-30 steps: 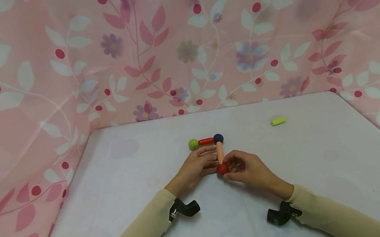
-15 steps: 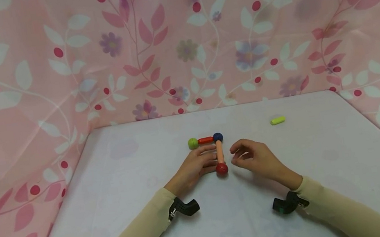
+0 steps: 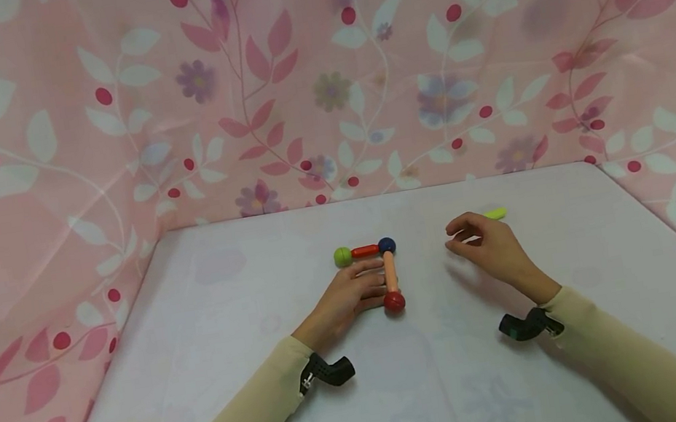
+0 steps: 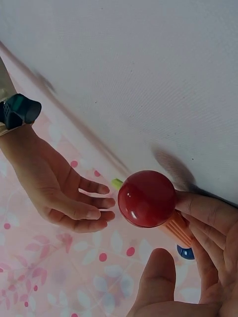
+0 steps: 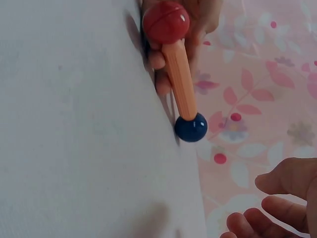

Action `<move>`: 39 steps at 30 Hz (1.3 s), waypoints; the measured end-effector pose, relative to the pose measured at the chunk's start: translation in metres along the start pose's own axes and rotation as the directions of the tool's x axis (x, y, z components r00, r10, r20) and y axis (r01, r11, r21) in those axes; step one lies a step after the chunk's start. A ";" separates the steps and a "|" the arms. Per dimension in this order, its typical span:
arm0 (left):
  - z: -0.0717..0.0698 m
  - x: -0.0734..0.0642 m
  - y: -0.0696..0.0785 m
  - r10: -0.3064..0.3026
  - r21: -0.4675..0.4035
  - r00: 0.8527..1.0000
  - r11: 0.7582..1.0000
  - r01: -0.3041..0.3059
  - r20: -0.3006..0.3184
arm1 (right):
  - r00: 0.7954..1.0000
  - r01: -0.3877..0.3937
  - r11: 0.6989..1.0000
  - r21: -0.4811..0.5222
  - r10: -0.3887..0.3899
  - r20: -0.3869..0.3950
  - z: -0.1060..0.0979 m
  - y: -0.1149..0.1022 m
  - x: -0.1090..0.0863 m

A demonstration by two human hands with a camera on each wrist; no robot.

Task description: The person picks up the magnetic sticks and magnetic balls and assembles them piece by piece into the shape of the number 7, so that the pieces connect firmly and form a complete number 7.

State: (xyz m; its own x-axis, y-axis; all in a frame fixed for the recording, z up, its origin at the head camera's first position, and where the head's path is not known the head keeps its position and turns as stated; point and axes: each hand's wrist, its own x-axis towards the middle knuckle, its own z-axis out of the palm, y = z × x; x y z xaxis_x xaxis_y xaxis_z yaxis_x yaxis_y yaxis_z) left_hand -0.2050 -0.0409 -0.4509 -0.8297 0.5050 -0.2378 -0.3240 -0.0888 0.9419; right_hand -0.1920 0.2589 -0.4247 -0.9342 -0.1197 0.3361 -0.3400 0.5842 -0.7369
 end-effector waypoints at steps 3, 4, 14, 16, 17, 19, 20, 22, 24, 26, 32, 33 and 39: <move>0.000 -0.001 -0.001 0.008 0.009 1.000 1.000 -0.008 0.004 | 1.000 -0.013 1.000 -0.021 0.013 -0.017 -0.005 0.009 0.002; 0.000 -0.001 -0.001 0.009 0.012 1.000 1.000 -0.009 0.006 | 1.000 -0.018 0.999 -0.026 0.018 -0.023 -0.007 0.011 0.003; 0.000 -0.002 -0.002 0.027 0.008 1.000 1.000 -0.027 0.016 | 1.000 0.004 1.000 -0.015 -0.003 0.014 0.004 0.011 -0.004; 0.001 -0.001 -0.002 0.032 0.013 0.999 0.999 -0.032 0.014 | 1.000 0.014 1.000 -0.021 -0.013 0.014 0.006 0.011 -0.005; 0.001 -0.001 -0.002 0.029 0.017 1.000 0.999 -0.030 0.011 | 1.000 0.016 1.000 -0.024 -0.015 0.009 0.006 0.012 -0.005; 0.002 -0.001 -0.003 0.026 0.046 1.000 0.999 -0.026 0.002 | 1.000 0.011 0.999 -0.034 -0.011 -0.004 0.005 0.015 -0.004; 0.003 -0.001 -0.003 0.025 0.062 1.000 0.998 -0.025 -0.004 | 1.000 0.011 0.999 -0.037 -0.011 -0.011 0.004 0.016 -0.004; 0.003 -0.001 -0.003 0.018 0.086 1.000 0.996 -0.017 -0.015 | 1.000 0.003 0.999 -0.052 -0.005 -0.024 0.000 0.020 -0.002; 0.004 -0.002 -0.002 0.014 0.105 1.000 0.994 -0.012 -0.022 | 0.999 -0.007 0.998 -0.065 0.005 -0.038 -0.005 0.025 -0.001; 0.004 -0.003 -0.001 0.015 0.113 1.000 0.993 -0.013 -0.022 | 0.999 -0.020 0.997 -0.077 0.016 -0.048 -0.009 0.028 0.000; 0.003 -0.005 0.001 0.001 0.113 1.000 0.994 0.000 -0.014 | 0.998 -0.058 0.995 -0.080 0.055 -0.041 -0.012 0.037 0.000; 0.003 -0.005 0.001 0.000 0.110 1.000 0.994 0.002 -0.013 | 0.998 -0.061 0.995 -0.077 0.058 -0.036 -0.011 0.037 0.000; 0.003 -0.004 0.003 -0.004 0.101 1.000 0.995 0.006 -0.024 | 0.998 -0.060 0.996 -0.062 0.059 -0.017 -0.007 0.034 0.001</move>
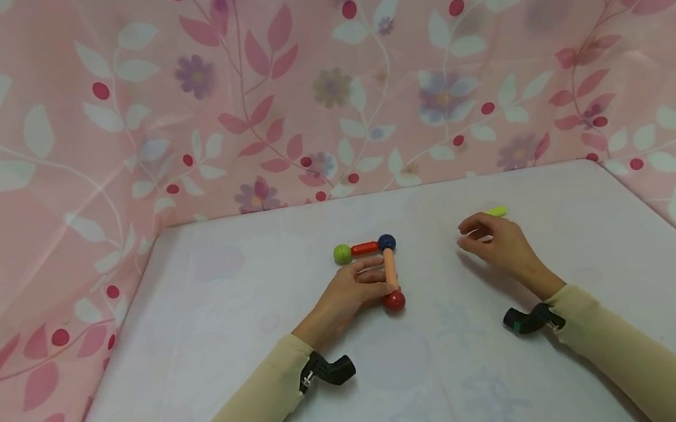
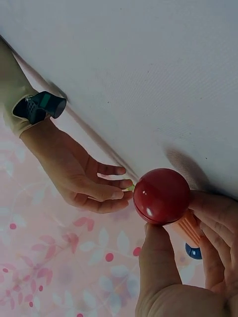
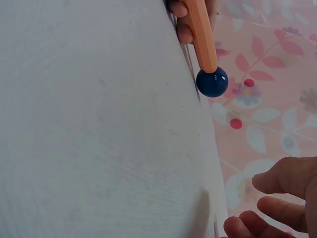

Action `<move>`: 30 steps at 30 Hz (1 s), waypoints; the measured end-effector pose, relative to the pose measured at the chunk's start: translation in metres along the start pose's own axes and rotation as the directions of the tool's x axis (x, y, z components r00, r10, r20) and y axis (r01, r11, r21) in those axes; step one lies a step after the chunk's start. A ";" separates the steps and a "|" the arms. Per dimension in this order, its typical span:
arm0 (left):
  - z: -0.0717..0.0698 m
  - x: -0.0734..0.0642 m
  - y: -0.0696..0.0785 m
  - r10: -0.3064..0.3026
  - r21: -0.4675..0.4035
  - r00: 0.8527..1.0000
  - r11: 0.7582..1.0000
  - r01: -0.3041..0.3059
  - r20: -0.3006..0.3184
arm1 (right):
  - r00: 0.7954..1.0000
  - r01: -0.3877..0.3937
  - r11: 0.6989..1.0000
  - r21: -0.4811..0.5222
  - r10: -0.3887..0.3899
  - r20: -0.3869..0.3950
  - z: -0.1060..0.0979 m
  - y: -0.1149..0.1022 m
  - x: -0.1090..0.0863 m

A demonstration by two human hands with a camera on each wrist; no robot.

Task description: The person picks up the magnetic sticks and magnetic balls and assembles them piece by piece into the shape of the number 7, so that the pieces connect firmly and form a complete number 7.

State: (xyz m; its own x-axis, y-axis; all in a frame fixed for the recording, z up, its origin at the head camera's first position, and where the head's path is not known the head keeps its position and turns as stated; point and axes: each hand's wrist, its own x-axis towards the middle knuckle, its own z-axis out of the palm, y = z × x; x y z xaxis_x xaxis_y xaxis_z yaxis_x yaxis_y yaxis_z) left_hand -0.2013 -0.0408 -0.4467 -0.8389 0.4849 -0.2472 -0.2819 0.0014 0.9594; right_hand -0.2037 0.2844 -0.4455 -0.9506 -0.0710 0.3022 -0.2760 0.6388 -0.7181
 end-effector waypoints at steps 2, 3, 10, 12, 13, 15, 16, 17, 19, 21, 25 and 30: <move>0.000 0.000 0.001 -0.002 0.001 1.000 1.000 0.002 -0.004 | 1.000 -0.001 1.000 0.001 0.001 0.002 0.001 -0.002 0.000; 0.000 0.001 0.000 -0.001 0.004 1.000 1.000 0.001 -0.003 | 1.000 -0.003 1.000 0.001 0.003 0.004 0.001 -0.003 0.000; 0.001 0.001 0.001 0.002 -0.014 1.000 1.000 -0.002 0.010 | 1.000 -0.003 1.000 -0.007 0.003 0.004 0.000 -0.003 -0.001; 0.001 0.001 0.002 -0.009 -0.023 1.000 1.000 0.009 0.010 | 1.000 -0.003 1.000 -0.010 0.003 0.004 -0.001 -0.003 -0.001; 0.001 0.001 0.003 -0.014 -0.025 1.000 1.000 0.014 0.009 | 1.000 -0.003 1.000 -0.009 0.003 0.004 -0.001 -0.003 -0.001; 0.001 0.000 0.003 -0.021 -0.027 1.000 0.999 0.021 0.008 | 1.000 -0.004 1.000 -0.011 0.004 0.004 -0.002 -0.003 -0.001; 0.001 0.001 0.004 -0.024 -0.030 1.000 0.999 0.024 0.009 | 1.000 -0.004 1.000 -0.013 0.004 0.004 -0.002 -0.003 -0.001; 0.000 0.001 0.004 -0.025 -0.035 1.000 0.999 0.025 0.013 | 1.000 -0.005 1.000 -0.016 0.005 0.005 -0.002 -0.003 -0.001; 0.000 0.001 0.004 -0.016 -0.040 0.999 0.999 0.017 0.029 | 1.000 -0.008 1.000 -0.019 0.008 0.006 -0.002 -0.003 0.000; 0.001 0.000 0.005 -0.002 -0.051 0.999 0.999 0.004 0.052 | 1.000 -0.011 1.000 -0.022 0.011 0.008 -0.002 -0.002 0.000; 0.001 0.000 0.004 0.016 -0.073 0.996 0.997 -0.010 0.083 | 1.000 -0.006 1.000 -0.026 0.006 0.006 -0.003 -0.002 0.000; 0.001 0.000 0.003 0.023 -0.065 0.996 0.998 -0.018 0.081 | 1.000 -0.007 0.999 -0.037 0.007 -0.022 -0.007 0.000 0.002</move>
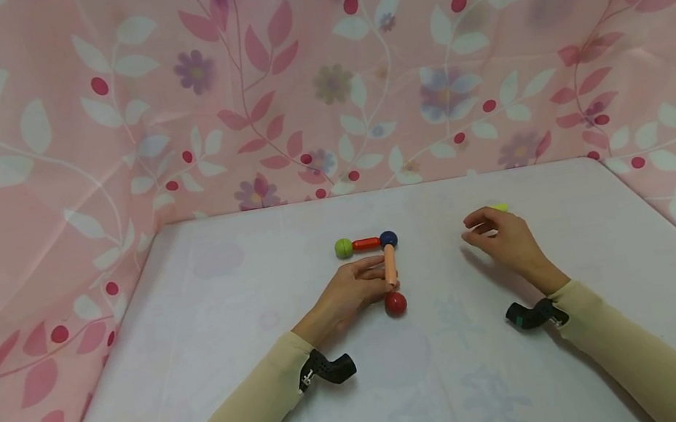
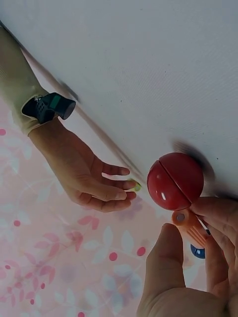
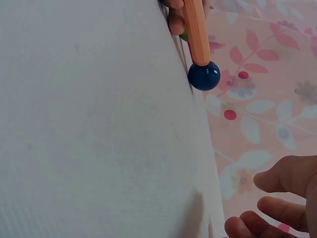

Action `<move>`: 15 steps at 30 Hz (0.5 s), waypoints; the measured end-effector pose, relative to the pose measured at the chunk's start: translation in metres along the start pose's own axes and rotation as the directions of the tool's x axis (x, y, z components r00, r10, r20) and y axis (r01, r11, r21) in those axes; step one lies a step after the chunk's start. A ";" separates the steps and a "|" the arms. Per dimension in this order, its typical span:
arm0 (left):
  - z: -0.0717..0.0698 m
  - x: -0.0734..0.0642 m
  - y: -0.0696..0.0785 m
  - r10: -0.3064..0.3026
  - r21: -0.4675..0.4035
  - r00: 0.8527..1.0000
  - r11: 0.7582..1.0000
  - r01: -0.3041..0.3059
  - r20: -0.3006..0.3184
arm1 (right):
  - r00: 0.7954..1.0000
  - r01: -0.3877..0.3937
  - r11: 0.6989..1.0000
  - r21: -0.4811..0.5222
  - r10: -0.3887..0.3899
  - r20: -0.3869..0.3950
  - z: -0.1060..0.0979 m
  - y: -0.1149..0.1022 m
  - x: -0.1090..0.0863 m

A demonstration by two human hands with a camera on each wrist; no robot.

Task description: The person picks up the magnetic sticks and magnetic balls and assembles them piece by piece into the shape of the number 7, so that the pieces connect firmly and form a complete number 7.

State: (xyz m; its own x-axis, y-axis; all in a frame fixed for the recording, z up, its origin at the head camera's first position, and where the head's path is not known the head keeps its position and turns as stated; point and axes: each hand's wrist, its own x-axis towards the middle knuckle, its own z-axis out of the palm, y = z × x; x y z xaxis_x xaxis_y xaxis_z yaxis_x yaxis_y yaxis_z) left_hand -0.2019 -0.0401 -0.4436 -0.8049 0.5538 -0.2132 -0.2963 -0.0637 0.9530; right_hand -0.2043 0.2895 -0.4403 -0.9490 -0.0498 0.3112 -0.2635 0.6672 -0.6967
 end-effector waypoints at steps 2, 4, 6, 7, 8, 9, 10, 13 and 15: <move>0.000 0.000 0.000 0.004 0.009 1.000 1.000 -0.004 -0.003 | 1.000 -0.006 1.000 -0.008 0.006 -0.020 -0.003 0.002 0.001; 0.000 -0.001 0.000 0.004 0.006 1.000 1.000 -0.004 -0.002 | 0.999 -0.011 1.000 -0.019 0.010 -0.044 -0.006 0.007 0.002; 0.000 -0.001 0.000 0.009 0.006 1.000 1.000 -0.009 0.004 | 0.997 -0.021 0.999 -0.033 0.019 -0.076 -0.009 0.013 0.004; 0.000 -0.001 0.000 0.011 0.005 1.000 1.000 -0.011 0.008 | 0.995 -0.029 0.999 -0.042 0.025 -0.094 -0.011 0.016 0.004; 0.000 -0.001 0.000 0.014 0.004 1.000 1.000 -0.014 0.014 | 0.993 -0.037 0.998 -0.055 0.031 -0.113 -0.012 0.019 0.005; 0.000 -0.001 0.000 0.016 0.002 1.000 1.000 -0.016 0.018 | 0.991 -0.043 0.997 -0.072 0.033 -0.129 -0.013 0.022 0.006; 0.000 -0.002 -0.001 0.015 -0.001 1.000 1.000 -0.015 0.020 | 0.989 -0.051 0.995 -0.088 0.038 -0.142 -0.015 0.025 0.007; -0.001 -0.001 -0.001 0.015 -0.001 1.000 1.000 -0.015 0.024 | 0.986 -0.077 0.989 -0.129 0.056 -0.158 -0.018 0.031 0.010; -0.001 -0.001 -0.001 0.007 0.000 1.000 1.000 -0.007 0.020 | 0.986 -0.104 0.984 -0.145 0.084 -0.141 -0.020 0.033 0.012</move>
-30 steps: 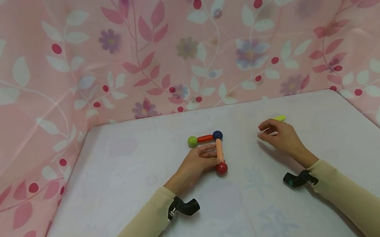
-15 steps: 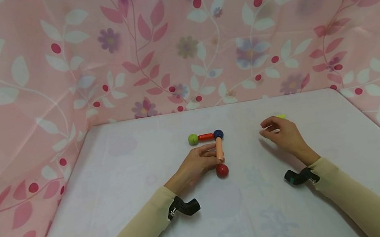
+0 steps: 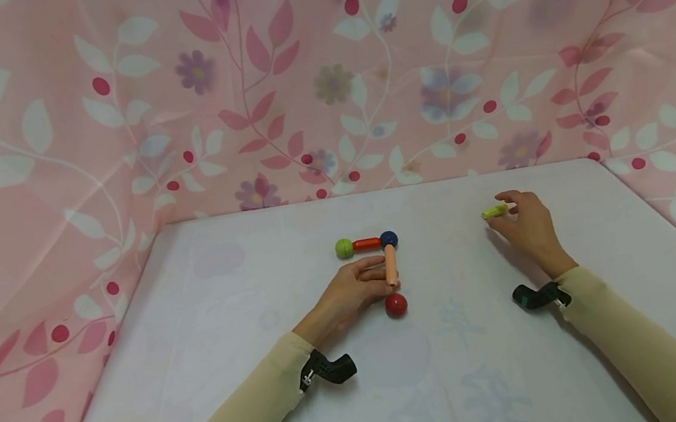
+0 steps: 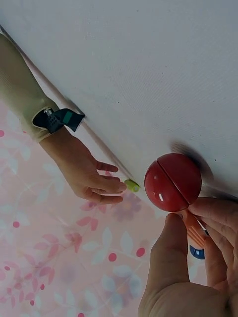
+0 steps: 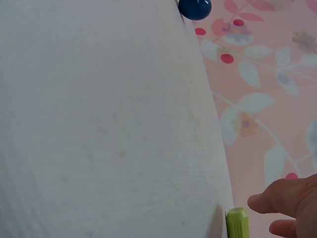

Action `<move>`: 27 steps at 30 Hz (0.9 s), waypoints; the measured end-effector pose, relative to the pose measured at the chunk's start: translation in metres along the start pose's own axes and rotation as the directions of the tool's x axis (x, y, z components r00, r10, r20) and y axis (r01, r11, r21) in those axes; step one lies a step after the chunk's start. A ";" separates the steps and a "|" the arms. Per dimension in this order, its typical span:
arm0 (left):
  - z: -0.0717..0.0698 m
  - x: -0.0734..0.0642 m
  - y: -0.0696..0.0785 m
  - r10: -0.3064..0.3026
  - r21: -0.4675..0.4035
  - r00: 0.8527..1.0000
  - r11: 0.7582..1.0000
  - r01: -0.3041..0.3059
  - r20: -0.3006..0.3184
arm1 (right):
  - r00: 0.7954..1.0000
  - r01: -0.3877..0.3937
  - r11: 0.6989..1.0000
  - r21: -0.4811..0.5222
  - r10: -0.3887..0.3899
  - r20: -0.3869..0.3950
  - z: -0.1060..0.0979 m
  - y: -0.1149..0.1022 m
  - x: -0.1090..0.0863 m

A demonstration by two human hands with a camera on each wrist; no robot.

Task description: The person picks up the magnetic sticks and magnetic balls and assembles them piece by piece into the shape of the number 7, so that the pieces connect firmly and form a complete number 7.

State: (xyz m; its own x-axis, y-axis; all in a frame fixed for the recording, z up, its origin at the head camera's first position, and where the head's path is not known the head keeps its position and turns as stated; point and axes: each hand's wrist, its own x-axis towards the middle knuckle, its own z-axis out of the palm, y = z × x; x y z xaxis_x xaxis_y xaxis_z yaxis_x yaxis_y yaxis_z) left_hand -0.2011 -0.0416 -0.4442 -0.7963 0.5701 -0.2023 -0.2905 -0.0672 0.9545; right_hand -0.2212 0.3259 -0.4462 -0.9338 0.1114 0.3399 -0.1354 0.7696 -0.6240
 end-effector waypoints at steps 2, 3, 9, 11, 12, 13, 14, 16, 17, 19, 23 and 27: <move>0.000 0.000 0.000 -0.007 0.005 1.000 1.000 0.007 -0.004 | 0.999 -0.029 1.000 -0.011 0.029 0.027 -0.001 0.001 0.003; 0.000 0.000 0.000 -0.011 0.006 1.000 1.000 0.011 -0.006 | 0.998 -0.042 0.999 -0.017 0.043 0.040 0.000 0.002 0.004; 0.000 0.003 -0.002 -0.017 0.001 1.000 1.000 0.017 -0.001 | 0.997 -0.055 0.997 -0.057 0.057 0.044 0.003 0.007 0.010; 0.000 0.003 -0.002 -0.016 0.006 1.000 1.000 0.016 0.001 | 0.996 -0.070 0.996 -0.048 0.072 0.047 0.004 0.008 0.011; 0.000 0.003 -0.002 -0.016 0.009 1.000 1.000 0.016 0.003 | 0.995 -0.081 0.996 -0.041 0.083 0.053 0.004 0.008 0.011; 0.000 0.003 -0.002 -0.016 0.011 1.000 1.000 0.016 0.004 | 0.994 -0.093 0.995 -0.032 0.095 0.060 0.004 0.008 0.011; 0.000 0.003 -0.002 -0.015 0.015 1.000 1.000 0.014 0.007 | 0.993 -0.102 0.994 -0.025 0.104 0.065 0.004 0.008 0.011; 0.000 0.002 -0.001 -0.013 0.023 1.000 1.000 0.012 0.011 | 0.991 -0.112 0.994 -0.016 0.113 0.073 0.004 0.008 0.010; 0.001 0.002 -0.001 -0.014 0.024 1.000 1.000 0.013 0.012 | 0.991 -0.108 0.994 -0.018 0.109 0.076 0.004 0.007 0.010; 0.001 0.002 0.000 -0.011 0.027 1.000 1.000 0.011 0.014 | 0.991 -0.101 0.995 -0.028 0.103 0.081 0.004 0.006 0.010; 0.002 0.002 -0.001 -0.003 0.023 1.000 1.000 0.003 0.013 | 0.992 -0.089 0.995 -0.052 0.093 0.084 0.005 0.003 0.009; 0.004 0.002 -0.002 -0.002 0.017 1.000 1.000 0.002 0.002 | 0.990 -0.101 0.993 -0.058 0.106 0.094 0.006 0.002 0.009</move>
State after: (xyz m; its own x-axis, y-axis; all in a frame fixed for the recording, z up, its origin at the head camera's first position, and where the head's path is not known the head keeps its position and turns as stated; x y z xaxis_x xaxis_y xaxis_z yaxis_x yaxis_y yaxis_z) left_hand -0.2004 -0.0372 -0.4452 -0.7945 0.5720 -0.2037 -0.2831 -0.0521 0.9577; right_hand -0.2321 0.3248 -0.4491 -0.9699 0.1330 0.2041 -0.0208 0.7894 -0.6135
